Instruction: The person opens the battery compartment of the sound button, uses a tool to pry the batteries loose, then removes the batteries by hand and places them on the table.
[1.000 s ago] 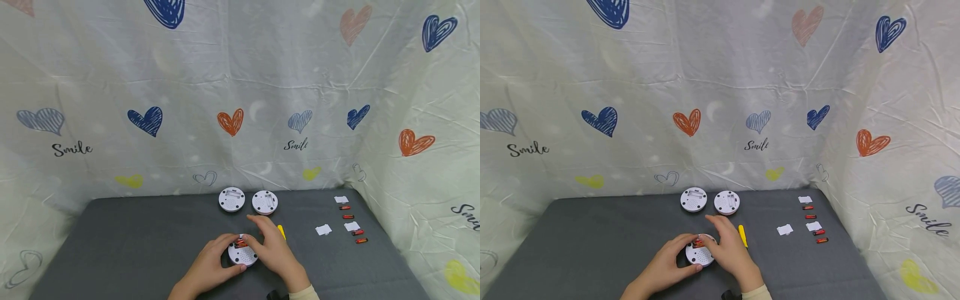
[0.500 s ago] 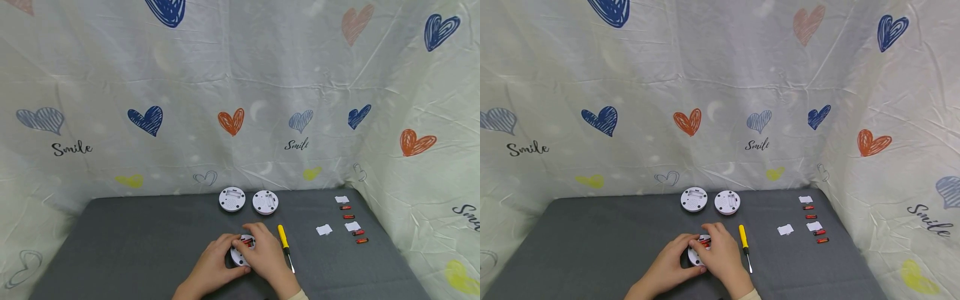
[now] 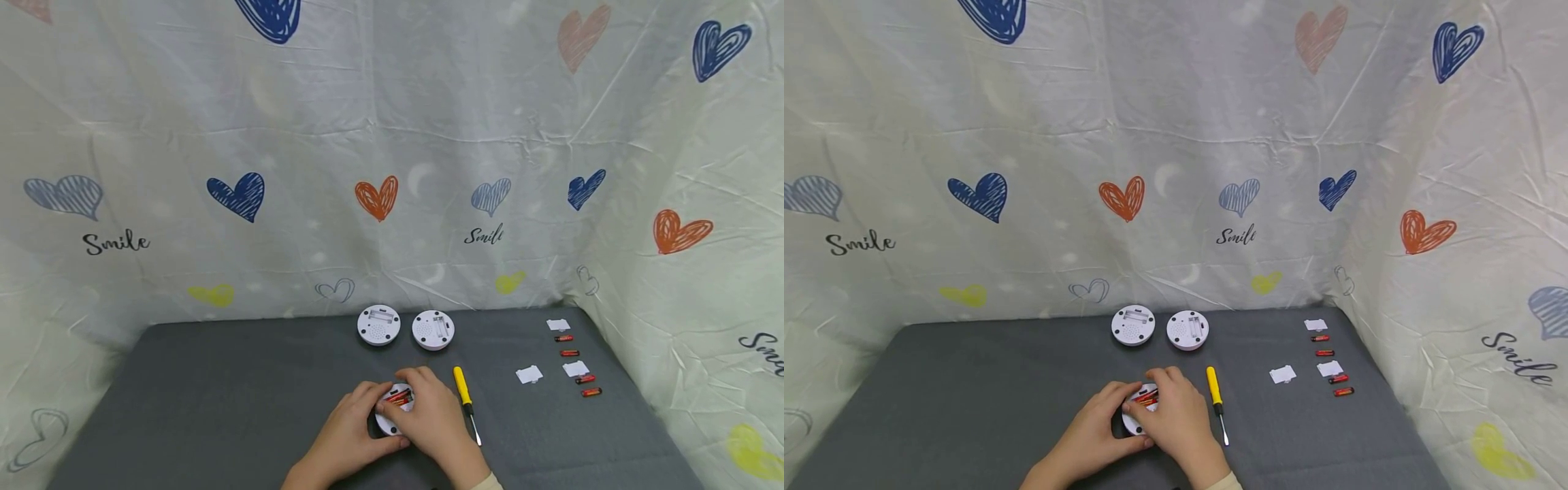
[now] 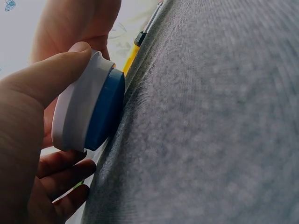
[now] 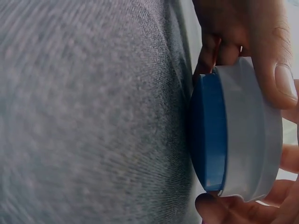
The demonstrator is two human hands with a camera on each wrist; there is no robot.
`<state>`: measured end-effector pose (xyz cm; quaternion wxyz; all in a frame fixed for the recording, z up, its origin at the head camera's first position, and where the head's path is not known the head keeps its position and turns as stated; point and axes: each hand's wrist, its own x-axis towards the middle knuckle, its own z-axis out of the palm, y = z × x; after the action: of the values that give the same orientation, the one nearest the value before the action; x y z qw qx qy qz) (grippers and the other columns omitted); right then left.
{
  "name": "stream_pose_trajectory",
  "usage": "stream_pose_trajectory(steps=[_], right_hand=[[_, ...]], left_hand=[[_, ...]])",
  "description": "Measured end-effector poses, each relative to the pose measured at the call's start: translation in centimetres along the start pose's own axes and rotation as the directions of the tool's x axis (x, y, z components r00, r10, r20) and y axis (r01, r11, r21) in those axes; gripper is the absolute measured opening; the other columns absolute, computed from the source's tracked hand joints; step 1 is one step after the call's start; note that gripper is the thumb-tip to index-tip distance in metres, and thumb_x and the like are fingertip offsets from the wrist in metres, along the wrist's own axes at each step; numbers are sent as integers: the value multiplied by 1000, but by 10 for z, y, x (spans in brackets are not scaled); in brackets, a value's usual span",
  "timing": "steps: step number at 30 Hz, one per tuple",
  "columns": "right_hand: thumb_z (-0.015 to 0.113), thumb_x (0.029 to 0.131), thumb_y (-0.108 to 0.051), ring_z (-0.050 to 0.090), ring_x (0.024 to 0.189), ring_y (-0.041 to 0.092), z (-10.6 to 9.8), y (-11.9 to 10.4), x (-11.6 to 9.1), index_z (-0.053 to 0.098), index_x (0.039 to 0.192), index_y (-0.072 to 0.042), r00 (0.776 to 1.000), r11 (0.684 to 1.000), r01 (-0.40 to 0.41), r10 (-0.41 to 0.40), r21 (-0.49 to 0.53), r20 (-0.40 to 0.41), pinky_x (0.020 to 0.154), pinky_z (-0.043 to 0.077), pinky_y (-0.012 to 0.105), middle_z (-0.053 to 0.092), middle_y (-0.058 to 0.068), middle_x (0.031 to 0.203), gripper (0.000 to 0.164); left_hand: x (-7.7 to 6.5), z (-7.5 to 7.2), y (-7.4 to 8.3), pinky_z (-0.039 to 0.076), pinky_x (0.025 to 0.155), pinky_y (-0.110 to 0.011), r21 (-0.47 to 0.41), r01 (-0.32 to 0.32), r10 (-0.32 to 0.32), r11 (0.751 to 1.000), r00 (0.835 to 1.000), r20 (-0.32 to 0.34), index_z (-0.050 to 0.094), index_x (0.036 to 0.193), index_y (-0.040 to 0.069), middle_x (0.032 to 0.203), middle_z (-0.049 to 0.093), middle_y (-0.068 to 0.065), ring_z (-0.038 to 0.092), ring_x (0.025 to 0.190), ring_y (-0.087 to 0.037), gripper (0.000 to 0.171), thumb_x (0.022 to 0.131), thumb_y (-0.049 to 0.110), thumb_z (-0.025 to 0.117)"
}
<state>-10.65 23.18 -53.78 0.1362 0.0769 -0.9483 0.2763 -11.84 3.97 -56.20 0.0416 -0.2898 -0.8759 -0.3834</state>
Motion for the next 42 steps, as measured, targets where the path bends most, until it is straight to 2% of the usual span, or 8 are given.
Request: stream_pose_trajectory(steps=[9,16,20,24,29,35,39,42], right_hand=[[87,88,-50,72,94,19,-3,-3,0,76,126,-16,999,999,-22,23,-32,31,75,58,42,72,0,115,53],[84,91,-41,69,85,18,-6,-4,0,75,124,-14,1000,999,-22,23,-27,20,72,57,39,71,2,112,44],[81,93,-36,67,82,16,-6,-3,0,77,120,-16,1000,1000,-11,11,-14,3,69,55,36,71,0,112,34],[79,95,-32,69,86,16,-6,-1,1,80,115,-21,1000,999,21,-21,33,-7,71,56,37,71,-4,113,23],[76,103,-27,72,99,19,-10,3,1,85,107,-22,995,989,94,-96,116,10,84,62,45,73,0,118,11],[76,105,-25,71,101,17,-16,6,2,84,105,-18,980,976,198,-197,90,-28,87,62,43,72,0,118,10],[76,105,-25,70,102,11,-19,6,4,83,107,-18,978,975,200,-193,94,-76,88,61,37,70,-6,114,10],[75,106,-24,70,102,8,-23,7,6,82,110,-16,980,973,177,-161,148,-112,88,61,35,72,-8,111,11]], left_hand=[[0,-1,1,56,96,-49,-13,39,-39,999,999,14,67,147,13,128,65,13,63,112,-12,90,83,73,85],[0,-1,2,56,95,-47,-1,14,-14,1000,1000,-17,69,145,12,127,66,14,64,111,-12,84,83,65,91],[0,-1,2,56,96,-47,-1,18,-18,1000,1000,-16,69,145,13,127,65,15,64,111,-12,85,83,67,89],[0,-1,2,56,97,-46,-14,40,-40,999,999,1,67,148,17,128,65,16,63,111,-11,86,84,71,86],[0,-2,1,57,97,-47,-29,61,-61,998,998,22,66,149,18,130,64,16,63,112,-12,86,85,72,84],[0,0,-2,57,98,-48,-26,65,-64,998,998,15,67,148,17,130,65,15,64,113,-13,85,84,71,86],[0,0,-2,56,97,-46,-26,65,-65,998,998,13,67,147,17,129,65,14,63,112,-13,85,84,70,86],[0,0,-2,56,97,-47,-21,69,-69,997,998,17,67,148,16,130,65,13,63,113,-13,86,84,71,86]])
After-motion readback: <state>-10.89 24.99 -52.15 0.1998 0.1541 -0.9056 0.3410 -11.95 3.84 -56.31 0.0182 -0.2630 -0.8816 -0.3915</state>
